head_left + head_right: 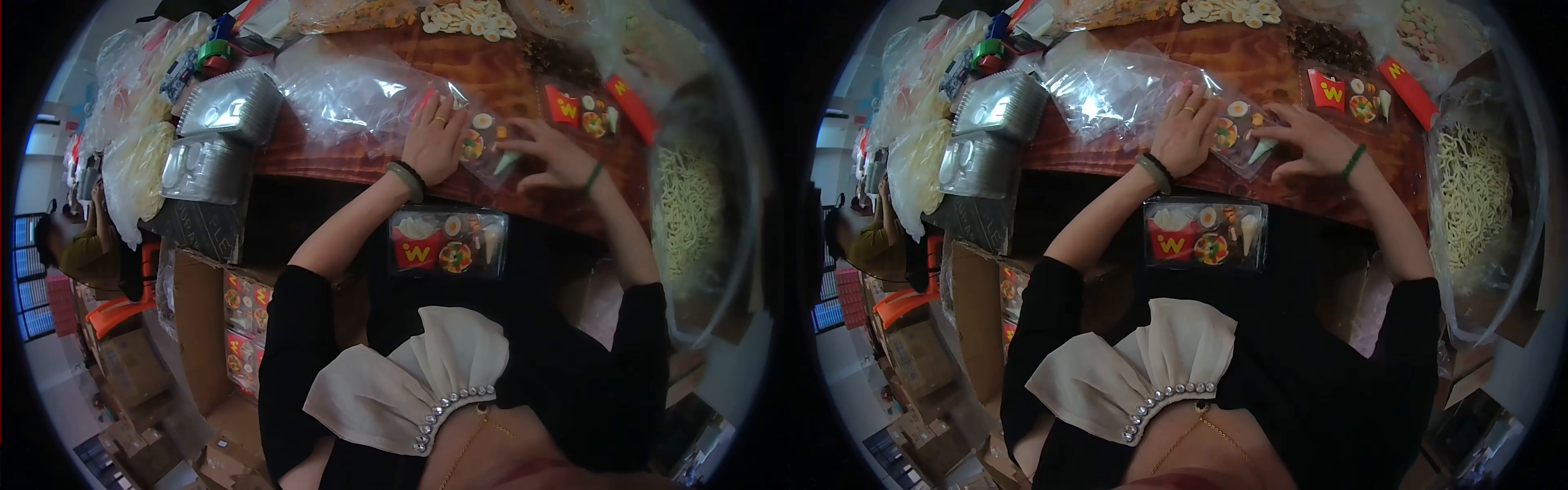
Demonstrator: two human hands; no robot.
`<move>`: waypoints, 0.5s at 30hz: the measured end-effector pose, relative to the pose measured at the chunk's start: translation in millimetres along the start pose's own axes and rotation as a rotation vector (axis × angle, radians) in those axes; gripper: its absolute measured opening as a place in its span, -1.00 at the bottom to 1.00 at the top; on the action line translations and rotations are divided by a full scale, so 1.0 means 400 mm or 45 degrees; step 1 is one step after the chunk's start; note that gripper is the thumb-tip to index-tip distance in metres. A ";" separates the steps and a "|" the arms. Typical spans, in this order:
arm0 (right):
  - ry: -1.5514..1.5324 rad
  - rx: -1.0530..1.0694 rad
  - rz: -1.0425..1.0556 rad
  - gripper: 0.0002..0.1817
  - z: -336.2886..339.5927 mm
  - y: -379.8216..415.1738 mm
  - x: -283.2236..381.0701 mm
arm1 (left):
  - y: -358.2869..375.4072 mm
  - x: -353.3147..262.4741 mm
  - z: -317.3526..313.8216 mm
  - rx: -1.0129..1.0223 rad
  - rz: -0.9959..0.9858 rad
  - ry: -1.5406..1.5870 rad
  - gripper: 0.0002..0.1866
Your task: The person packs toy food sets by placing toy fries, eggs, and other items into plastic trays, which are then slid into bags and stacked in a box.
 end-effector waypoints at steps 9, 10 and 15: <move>-0.398 -0.240 -0.045 -0.49 -0.048 0.028 -0.026 | -0.039 -0.125 -0.008 0.259 -0.276 0.244 -0.72; -0.464 -0.353 -0.079 -0.48 -0.043 0.026 -0.030 | -0.045 -0.146 0.020 0.250 -0.232 0.376 -0.74; -0.529 -0.630 0.072 -0.36 0.019 0.004 0.011 | -0.057 -0.240 0.130 0.170 -0.302 0.701 -0.75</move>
Point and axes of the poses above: each hand's wrist, its own y-axis away from the middle knuckle, its own z-axis out of the back of the hand, x = y × z, the point moved 6 cm from there along -y, towards the middle knuckle, and after that the axes turned 2 degrees about x, right-handed, at the moved point
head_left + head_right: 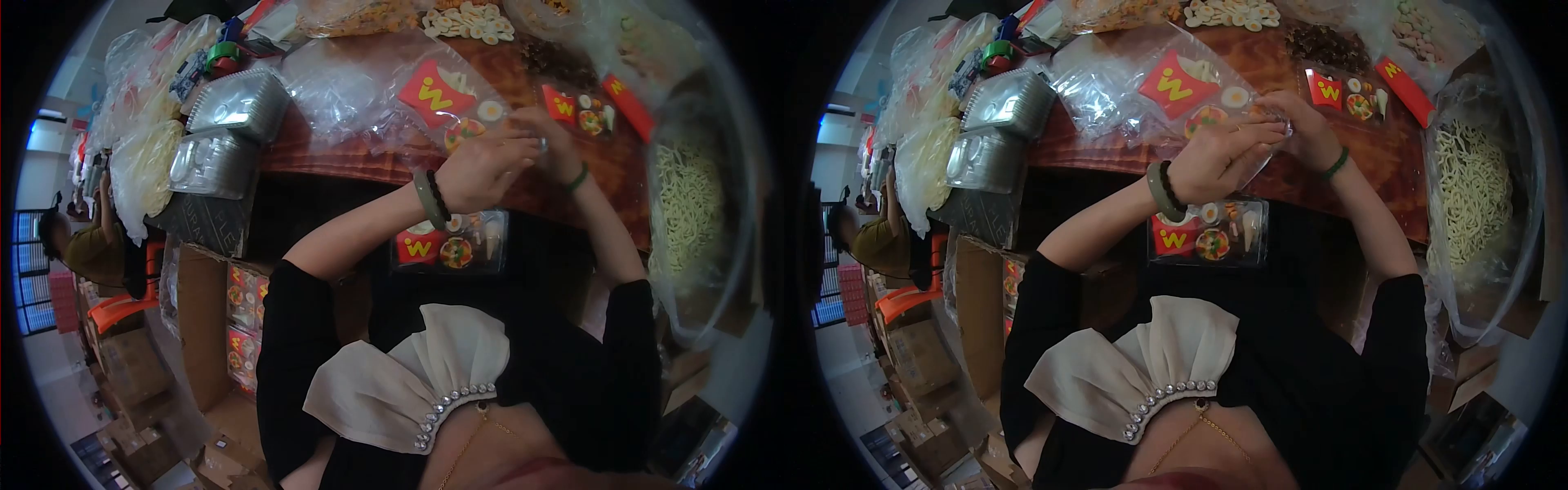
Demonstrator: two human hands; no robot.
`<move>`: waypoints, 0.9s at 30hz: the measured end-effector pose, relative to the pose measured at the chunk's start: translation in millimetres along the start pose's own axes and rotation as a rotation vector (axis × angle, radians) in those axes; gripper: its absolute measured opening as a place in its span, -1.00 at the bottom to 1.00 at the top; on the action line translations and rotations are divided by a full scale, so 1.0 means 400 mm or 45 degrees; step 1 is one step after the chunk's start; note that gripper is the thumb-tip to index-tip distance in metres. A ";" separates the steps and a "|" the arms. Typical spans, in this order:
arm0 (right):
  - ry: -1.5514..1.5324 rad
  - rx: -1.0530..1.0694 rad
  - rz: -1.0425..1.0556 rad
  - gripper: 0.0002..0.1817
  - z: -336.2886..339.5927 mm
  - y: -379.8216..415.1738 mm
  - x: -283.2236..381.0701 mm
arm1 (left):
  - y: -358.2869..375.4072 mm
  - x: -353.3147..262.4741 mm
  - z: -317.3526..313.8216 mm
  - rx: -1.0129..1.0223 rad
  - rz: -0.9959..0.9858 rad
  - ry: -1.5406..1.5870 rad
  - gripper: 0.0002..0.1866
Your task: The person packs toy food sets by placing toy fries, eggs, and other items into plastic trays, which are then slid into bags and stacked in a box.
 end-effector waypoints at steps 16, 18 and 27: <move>0.657 0.175 0.447 -0.73 -0.027 0.114 0.148 | 0.097 0.158 -0.087 -0.118 0.623 0.466 -0.75; 0.747 0.116 0.485 -0.76 -0.045 0.128 0.114 | 0.094 0.148 -0.105 -0.108 0.540 0.444 -0.75; 0.753 0.017 0.384 -0.86 -0.087 0.119 0.063 | 0.069 0.122 -0.145 -0.169 0.323 0.050 -0.72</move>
Point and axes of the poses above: each hand's wrist, its own y-axis away from the middle knuckle, its own z-axis out of the back of the hand, x = y × z, the point moved 6 cm from there along -y, towards the middle knuckle, and after that the axes turned 2 degrees about x, right-handed, at the moved point
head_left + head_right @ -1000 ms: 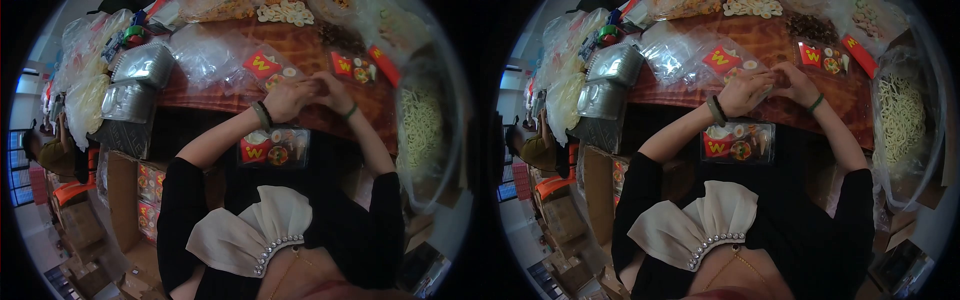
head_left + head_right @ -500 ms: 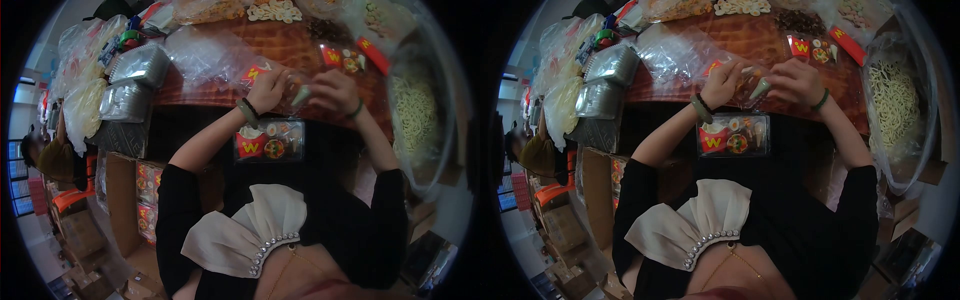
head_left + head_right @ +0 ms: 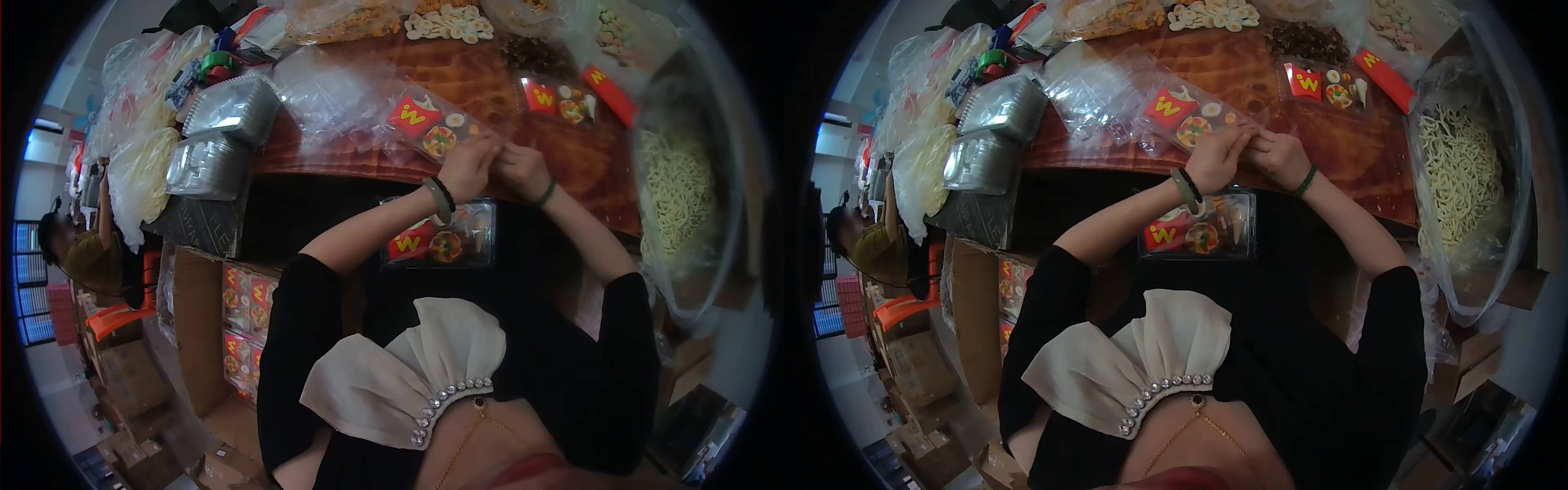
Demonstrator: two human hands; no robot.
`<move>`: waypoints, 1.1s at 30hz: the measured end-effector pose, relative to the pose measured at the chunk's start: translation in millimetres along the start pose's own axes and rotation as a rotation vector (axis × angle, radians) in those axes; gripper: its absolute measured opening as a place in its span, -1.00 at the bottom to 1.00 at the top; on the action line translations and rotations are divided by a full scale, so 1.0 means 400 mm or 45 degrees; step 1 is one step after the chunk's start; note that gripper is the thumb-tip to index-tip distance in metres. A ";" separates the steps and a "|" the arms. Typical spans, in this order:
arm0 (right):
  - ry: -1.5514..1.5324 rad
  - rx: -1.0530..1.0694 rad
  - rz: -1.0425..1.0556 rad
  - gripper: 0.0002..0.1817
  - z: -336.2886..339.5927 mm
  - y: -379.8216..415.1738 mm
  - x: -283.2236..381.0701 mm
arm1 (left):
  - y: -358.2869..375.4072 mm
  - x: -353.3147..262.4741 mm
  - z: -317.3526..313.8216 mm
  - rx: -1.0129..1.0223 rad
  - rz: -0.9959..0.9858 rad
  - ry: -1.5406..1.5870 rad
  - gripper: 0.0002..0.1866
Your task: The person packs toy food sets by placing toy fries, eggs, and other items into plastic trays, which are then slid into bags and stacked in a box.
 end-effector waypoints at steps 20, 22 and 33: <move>-0.049 -0.428 0.055 -0.77 0.404 -0.298 0.135 | -0.085 -0.409 0.354 0.043 -0.230 0.798 -0.64; -0.134 -0.568 0.021 -0.73 0.472 -0.311 0.147 | -0.068 -0.418 0.396 -0.006 -0.290 0.845 -0.64; -1.600 0.181 -1.017 -0.78 0.012 -0.145 0.023 | 0.084 -0.072 0.309 0.166 0.774 1.456 -0.65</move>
Point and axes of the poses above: each hand's wrist, its own y-axis away from the middle knuckle, its own z-axis out of the back of the hand, x = y × z, the point moved 6 cm from there along -y, towards the middle knuckle, and after that the axes turned 2 degrees about x, right-handed, at the moved point
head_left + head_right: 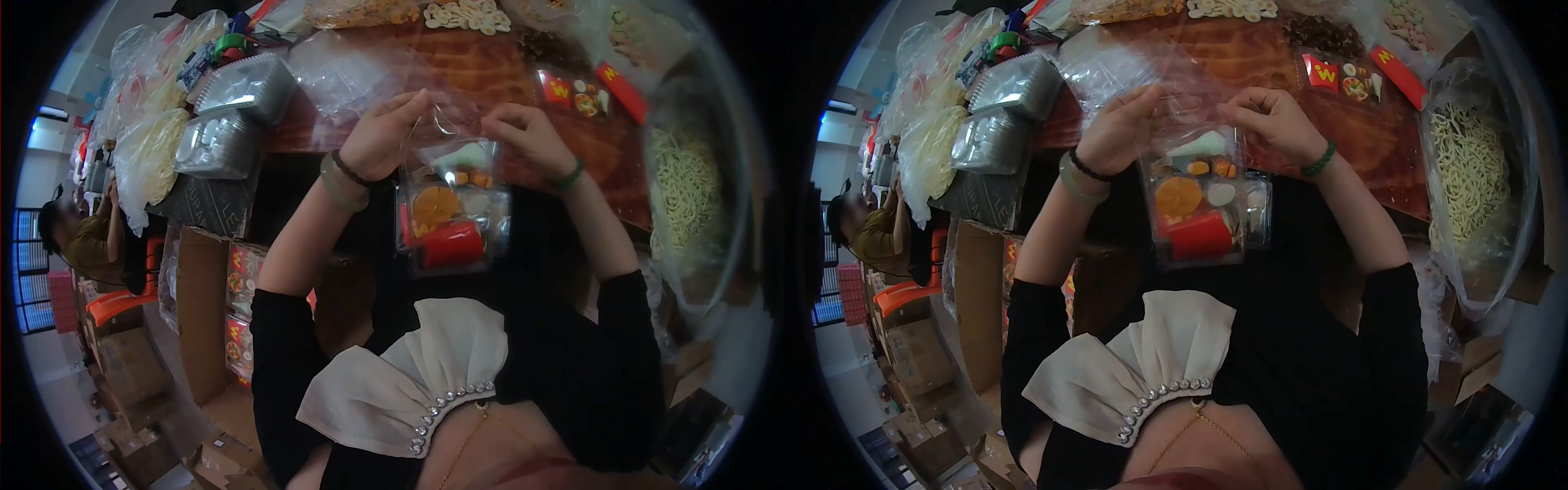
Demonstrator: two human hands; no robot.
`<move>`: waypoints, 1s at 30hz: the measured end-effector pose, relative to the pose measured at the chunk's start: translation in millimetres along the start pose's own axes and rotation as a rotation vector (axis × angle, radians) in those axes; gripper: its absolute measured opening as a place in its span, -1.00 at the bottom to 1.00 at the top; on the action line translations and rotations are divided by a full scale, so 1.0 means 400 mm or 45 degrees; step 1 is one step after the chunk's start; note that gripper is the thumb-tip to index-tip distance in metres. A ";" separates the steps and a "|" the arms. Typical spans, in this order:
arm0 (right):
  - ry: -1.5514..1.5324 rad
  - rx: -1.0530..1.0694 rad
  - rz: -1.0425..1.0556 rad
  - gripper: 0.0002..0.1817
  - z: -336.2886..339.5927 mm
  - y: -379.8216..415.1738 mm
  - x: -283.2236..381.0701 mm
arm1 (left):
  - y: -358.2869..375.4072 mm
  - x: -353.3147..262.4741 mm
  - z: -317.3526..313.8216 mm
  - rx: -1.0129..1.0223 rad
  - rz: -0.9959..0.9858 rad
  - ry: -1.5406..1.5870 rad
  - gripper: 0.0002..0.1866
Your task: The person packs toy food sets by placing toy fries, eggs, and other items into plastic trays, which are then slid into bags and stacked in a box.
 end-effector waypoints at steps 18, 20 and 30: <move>1.299 0.083 0.890 -0.87 -0.146 -0.191 0.025 | -0.055 0.186 0.193 -0.402 -0.251 -0.443 -0.74; 1.302 0.170 0.880 -0.87 -0.159 -0.199 0.012 | -0.044 0.178 0.194 -0.420 -0.250 -0.540 -0.74; -0.163 -0.199 0.436 -0.82 0.043 -0.233 -0.060 | -0.010 0.176 0.159 -0.423 0.058 -0.416 -0.74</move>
Point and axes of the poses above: each hand's wrist, its own y-axis away from the middle knuckle, its own z-axis out of the back of the hand, x = y × z, the point moved 6 cm from there along -y, towards the middle knuckle, and after that the axes turned 2 degrees about x, right-handed, at the moved point
